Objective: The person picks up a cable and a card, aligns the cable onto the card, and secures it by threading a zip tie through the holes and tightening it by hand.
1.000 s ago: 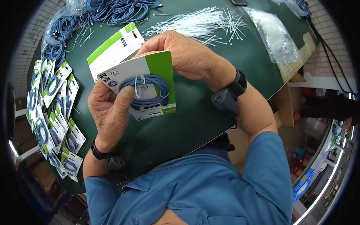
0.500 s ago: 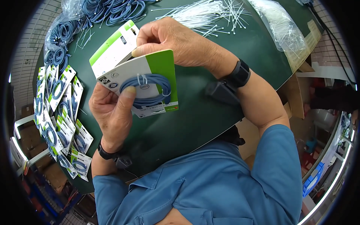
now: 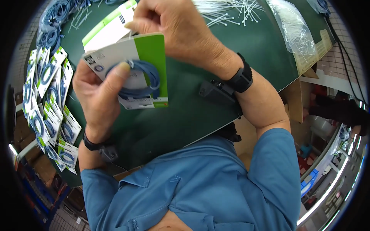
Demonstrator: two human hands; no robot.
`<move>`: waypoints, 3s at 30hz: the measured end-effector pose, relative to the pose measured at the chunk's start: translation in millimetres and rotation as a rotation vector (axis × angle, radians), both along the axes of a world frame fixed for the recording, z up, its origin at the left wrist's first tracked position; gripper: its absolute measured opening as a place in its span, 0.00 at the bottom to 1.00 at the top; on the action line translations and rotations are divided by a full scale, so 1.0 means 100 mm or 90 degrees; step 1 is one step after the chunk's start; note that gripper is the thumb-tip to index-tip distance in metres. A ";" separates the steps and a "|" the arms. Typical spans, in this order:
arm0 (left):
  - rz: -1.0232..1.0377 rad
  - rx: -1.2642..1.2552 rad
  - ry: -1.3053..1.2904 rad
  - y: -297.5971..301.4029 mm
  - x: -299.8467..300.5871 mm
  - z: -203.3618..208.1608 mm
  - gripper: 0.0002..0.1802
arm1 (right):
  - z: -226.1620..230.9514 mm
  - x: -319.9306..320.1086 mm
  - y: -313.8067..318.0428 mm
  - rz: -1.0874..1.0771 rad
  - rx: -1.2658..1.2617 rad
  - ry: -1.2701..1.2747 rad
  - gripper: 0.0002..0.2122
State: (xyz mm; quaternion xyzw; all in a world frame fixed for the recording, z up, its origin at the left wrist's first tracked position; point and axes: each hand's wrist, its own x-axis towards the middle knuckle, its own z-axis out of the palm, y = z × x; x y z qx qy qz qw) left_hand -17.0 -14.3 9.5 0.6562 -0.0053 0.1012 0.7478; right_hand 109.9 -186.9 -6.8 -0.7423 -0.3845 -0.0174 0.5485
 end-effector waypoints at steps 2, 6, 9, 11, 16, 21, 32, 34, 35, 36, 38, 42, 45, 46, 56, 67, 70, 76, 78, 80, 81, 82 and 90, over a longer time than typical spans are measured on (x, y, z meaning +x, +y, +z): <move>0.016 -0.014 0.005 0.04 0.07 0.02 0.20 | 0.08 -0.02 -0.01 -0.010 0.015 0.073 0.10; -0.029 -0.020 -0.002 0.13 0.06 -0.07 0.19 | 0.10 0.08 -0.13 -0.061 0.133 0.250 0.07; 0.029 -0.098 0.029 0.12 0.14 -0.05 0.17 | 0.01 0.19 -0.12 -0.075 0.300 0.333 0.05; 0.060 -0.135 0.033 0.15 0.19 -0.04 0.16 | 0.02 0.02 -0.04 0.009 0.196 0.336 0.11; 0.084 -0.219 0.040 0.21 0.26 -0.13 0.17 | 0.01 -0.25 0.09 0.133 -0.027 0.275 0.21; 0.052 -0.211 0.020 0.26 0.27 -0.12 0.23 | 0.05 -0.26 0.11 0.196 0.027 0.369 0.22; 0.069 -0.077 -0.029 0.21 0.24 -0.07 0.33 | 0.03 -0.20 0.05 0.133 0.099 0.338 0.23; 0.072 -0.074 -0.048 0.22 0.25 -0.09 0.34 | 0.03 -0.17 0.03 0.160 0.099 0.348 0.23; 0.066 -0.072 -0.042 0.23 0.24 -0.09 0.34 | 0.01 -0.17 0.02 0.154 0.104 0.354 0.23; 0.075 -0.062 -0.031 0.22 0.24 -0.10 0.35 | -0.01 -0.16 0.02 0.156 0.099 0.346 0.23; 0.093 -0.044 -0.010 0.20 0.26 -0.09 0.37 | -0.04 -0.14 0.00 0.159 0.087 0.328 0.23; 0.104 0.114 -0.044 0.25 0.29 -0.07 0.38 | 0.02 -0.13 0.00 0.132 0.050 0.331 0.23; 0.173 0.127 -0.118 0.21 0.29 -0.19 0.35 | 0.06 -0.27 0.04 0.079 0.041 0.235 0.21; 0.208 0.132 -0.156 0.21 0.31 -0.23 0.33 | 0.06 -0.30 0.05 0.052 0.037 0.185 0.20; 0.225 0.128 -0.176 0.21 0.32 -0.41 0.16 | -0.11 -0.41 0.12 0.047 0.094 0.186 0.19; 0.152 -0.017 -0.145 0.15 0.37 -0.40 0.17 | -0.05 -0.32 0.13 0.038 0.073 0.225 0.22; 0.150 -0.033 -0.139 0.15 0.34 -0.40 0.15 | -0.07 -0.31 0.13 0.065 0.113 0.224 0.22; 0.198 0.005 -0.185 0.11 0.34 -0.38 0.12 | -0.10 -0.26 0.07 0.124 0.153 0.293 0.26; 0.212 0.010 -0.196 0.11 0.34 -0.37 0.12 | -0.12 -0.26 0.03 0.131 0.119 0.305 0.26; 0.207 0.009 -0.188 0.12 0.35 -0.35 0.12 | -0.13 -0.21 0.03 0.137 0.121 0.314 0.25; 0.203 0.012 -0.179 0.13 0.33 -0.35 0.12 | -0.14 -0.20 0.03 0.145 0.125 0.326 0.25; 0.199 0.015 -0.171 0.14 0.31 -0.35 0.12 | -0.14 -0.19 0.04 0.153 0.130 0.337 0.24; 0.172 0.058 -0.105 0.16 0.36 -0.32 0.11 | -0.12 -0.22 0.12 0.085 0.162 0.322 0.21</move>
